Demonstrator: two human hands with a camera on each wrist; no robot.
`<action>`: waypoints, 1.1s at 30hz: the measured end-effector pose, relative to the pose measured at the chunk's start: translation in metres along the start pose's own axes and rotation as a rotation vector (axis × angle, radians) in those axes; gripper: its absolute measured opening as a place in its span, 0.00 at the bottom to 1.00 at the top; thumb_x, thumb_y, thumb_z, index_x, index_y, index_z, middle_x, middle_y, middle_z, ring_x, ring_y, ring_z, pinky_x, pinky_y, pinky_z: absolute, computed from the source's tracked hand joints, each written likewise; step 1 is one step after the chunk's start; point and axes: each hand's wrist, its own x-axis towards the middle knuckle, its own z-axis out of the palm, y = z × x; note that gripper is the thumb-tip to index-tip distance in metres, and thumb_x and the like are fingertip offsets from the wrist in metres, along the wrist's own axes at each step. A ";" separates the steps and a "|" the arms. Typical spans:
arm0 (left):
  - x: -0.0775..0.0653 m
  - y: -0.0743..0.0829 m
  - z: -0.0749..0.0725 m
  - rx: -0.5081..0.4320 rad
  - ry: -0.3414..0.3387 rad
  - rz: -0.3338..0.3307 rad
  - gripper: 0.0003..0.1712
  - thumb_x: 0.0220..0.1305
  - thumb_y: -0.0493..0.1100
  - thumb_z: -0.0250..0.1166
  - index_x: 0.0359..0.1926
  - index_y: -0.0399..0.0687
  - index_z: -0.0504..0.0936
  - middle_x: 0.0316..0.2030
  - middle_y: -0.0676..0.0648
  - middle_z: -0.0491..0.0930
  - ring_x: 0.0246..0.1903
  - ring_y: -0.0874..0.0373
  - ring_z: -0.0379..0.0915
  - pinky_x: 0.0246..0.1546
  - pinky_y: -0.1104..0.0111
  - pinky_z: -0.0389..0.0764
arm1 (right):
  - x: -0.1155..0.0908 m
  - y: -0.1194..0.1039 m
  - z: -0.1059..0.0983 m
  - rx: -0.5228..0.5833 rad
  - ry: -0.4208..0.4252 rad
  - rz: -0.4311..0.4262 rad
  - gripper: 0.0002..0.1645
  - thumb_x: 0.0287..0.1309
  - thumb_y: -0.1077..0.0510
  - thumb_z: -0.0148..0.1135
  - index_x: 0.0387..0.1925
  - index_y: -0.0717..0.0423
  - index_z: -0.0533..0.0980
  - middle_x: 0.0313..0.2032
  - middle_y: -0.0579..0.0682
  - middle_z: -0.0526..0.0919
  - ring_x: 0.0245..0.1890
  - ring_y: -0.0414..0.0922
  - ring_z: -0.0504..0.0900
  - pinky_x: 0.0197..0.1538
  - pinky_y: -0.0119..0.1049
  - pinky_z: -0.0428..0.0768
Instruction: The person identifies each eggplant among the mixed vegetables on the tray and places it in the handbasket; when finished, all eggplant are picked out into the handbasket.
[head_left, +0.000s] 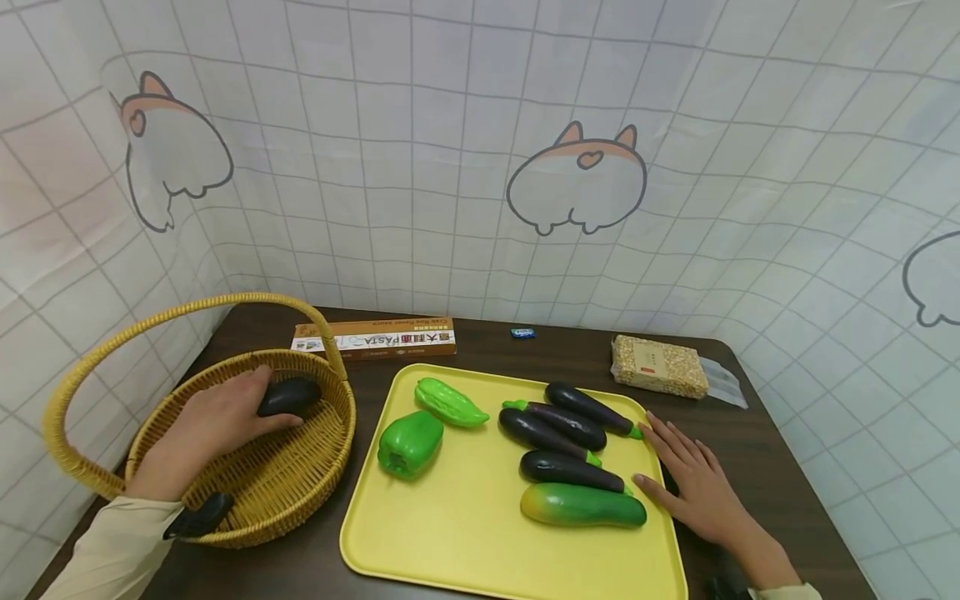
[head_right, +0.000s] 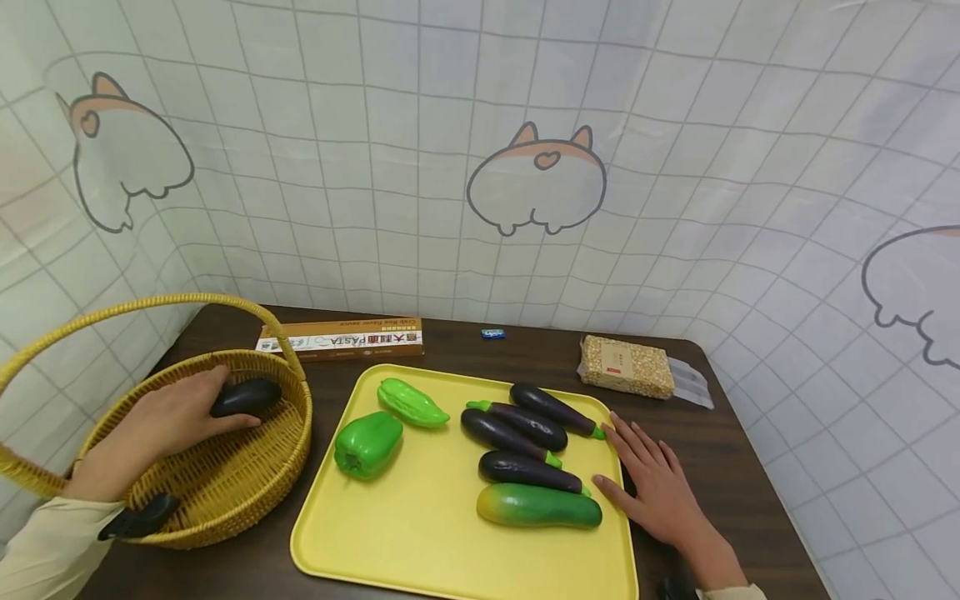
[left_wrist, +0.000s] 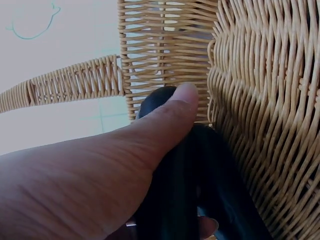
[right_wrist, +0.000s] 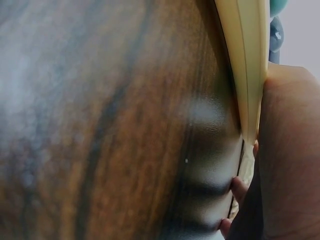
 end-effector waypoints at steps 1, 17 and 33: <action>0.000 0.000 0.000 -0.004 -0.002 -0.002 0.42 0.58 0.70 0.77 0.46 0.37 0.71 0.29 0.47 0.72 0.27 0.52 0.69 0.22 0.58 0.67 | 0.000 0.000 0.000 0.002 0.001 -0.002 0.46 0.73 0.42 0.65 0.83 0.51 0.59 0.82 0.53 0.54 0.78 0.65 0.55 0.66 0.75 0.52; -0.003 0.002 -0.001 0.001 0.028 0.024 0.43 0.53 0.71 0.79 0.45 0.40 0.72 0.32 0.48 0.75 0.28 0.53 0.71 0.23 0.56 0.72 | 0.001 0.000 -0.001 0.001 0.001 -0.005 0.45 0.73 0.42 0.65 0.83 0.51 0.59 0.82 0.54 0.54 0.77 0.65 0.56 0.66 0.75 0.52; -0.012 0.032 -0.016 -0.017 0.109 0.116 0.38 0.58 0.70 0.76 0.44 0.42 0.76 0.35 0.48 0.78 0.25 0.59 0.69 0.22 0.60 0.73 | 0.000 0.001 0.000 0.006 0.008 -0.003 0.46 0.73 0.43 0.65 0.83 0.51 0.59 0.82 0.53 0.54 0.78 0.65 0.55 0.66 0.75 0.53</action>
